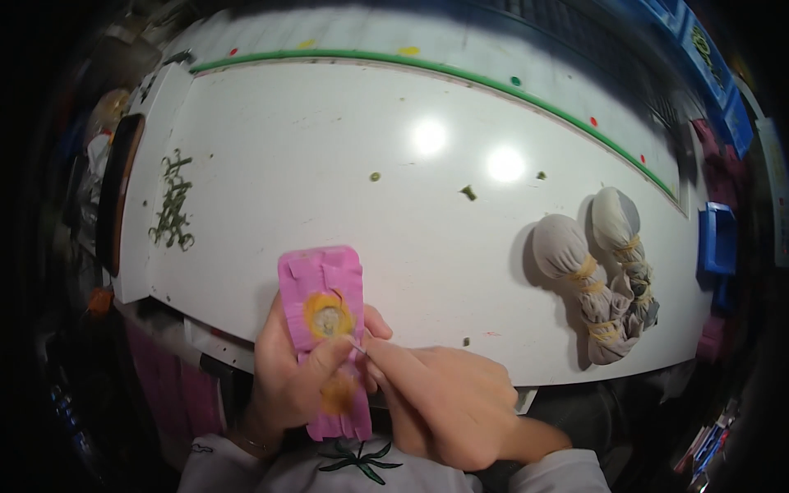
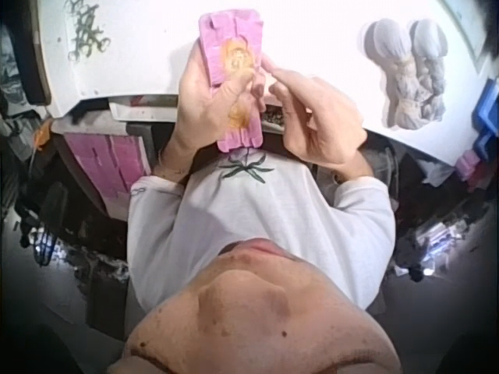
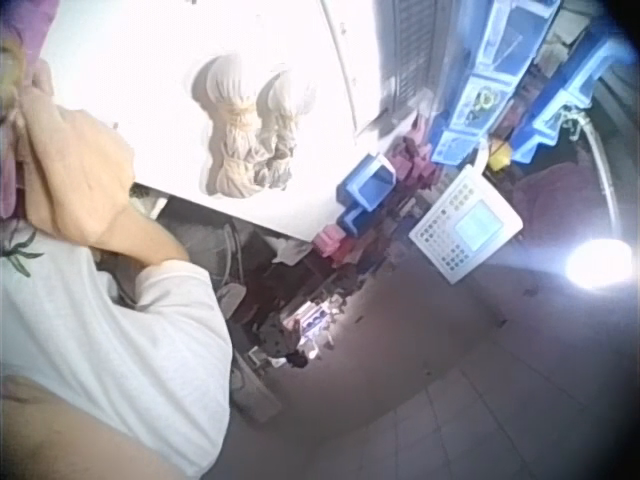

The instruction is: The person repeatedly opens pink rectangular molds, removes small green decorative pieces, and places them into blue bins. They also use a white cloth to wipe the molds and handle the pieces by hand.

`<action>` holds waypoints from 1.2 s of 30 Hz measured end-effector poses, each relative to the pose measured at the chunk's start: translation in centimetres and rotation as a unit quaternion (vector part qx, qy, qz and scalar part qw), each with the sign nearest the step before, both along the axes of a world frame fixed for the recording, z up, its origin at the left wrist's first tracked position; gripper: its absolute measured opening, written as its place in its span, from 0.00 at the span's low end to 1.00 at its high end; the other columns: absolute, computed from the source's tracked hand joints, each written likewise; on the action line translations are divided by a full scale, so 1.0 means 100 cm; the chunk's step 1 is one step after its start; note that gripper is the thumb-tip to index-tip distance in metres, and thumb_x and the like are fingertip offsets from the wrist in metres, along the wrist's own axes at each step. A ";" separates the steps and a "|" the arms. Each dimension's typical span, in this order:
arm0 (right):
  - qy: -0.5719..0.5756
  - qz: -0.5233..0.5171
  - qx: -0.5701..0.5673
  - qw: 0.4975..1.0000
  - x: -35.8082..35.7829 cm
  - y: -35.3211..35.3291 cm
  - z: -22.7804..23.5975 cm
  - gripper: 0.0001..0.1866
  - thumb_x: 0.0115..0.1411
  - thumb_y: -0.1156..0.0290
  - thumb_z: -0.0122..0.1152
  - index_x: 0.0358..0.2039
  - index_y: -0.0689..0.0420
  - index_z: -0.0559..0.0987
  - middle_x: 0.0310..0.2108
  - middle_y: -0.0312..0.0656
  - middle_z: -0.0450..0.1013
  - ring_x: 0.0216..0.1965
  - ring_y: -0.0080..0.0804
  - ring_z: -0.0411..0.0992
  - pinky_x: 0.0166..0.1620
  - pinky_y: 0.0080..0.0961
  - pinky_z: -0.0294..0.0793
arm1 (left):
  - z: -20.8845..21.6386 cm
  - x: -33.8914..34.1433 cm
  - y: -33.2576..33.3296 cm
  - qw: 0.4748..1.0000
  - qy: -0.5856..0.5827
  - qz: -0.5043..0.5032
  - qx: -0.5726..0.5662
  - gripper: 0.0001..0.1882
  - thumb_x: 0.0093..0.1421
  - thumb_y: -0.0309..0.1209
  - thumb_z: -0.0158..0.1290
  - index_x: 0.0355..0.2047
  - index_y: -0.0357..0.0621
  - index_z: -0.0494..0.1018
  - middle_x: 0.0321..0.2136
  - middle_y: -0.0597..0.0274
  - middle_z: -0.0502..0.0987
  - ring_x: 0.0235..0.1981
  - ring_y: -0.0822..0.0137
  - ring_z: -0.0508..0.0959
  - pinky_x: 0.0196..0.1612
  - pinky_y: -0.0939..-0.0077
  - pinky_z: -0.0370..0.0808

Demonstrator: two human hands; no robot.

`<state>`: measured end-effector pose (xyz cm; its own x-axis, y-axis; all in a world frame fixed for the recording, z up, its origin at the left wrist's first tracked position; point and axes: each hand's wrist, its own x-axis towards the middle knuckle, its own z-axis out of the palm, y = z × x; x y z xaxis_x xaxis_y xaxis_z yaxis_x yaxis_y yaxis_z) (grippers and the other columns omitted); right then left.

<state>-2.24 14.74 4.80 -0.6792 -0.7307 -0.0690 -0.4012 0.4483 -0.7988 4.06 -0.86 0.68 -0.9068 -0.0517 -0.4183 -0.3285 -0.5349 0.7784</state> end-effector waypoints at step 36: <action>0.281 -0.013 -0.232 0.931 0.021 -0.001 -0.022 0.16 0.43 0.78 0.58 0.36 0.68 0.76 0.36 0.53 0.70 0.29 0.38 0.72 0.27 0.24 0.74 | -0.017 -0.012 -0.009 0.963 0.258 -0.036 -0.065 0.46 0.53 0.68 0.38 0.48 0.32 0.68 0.38 0.55 0.71 0.38 0.67 0.76 0.39 0.75 0.73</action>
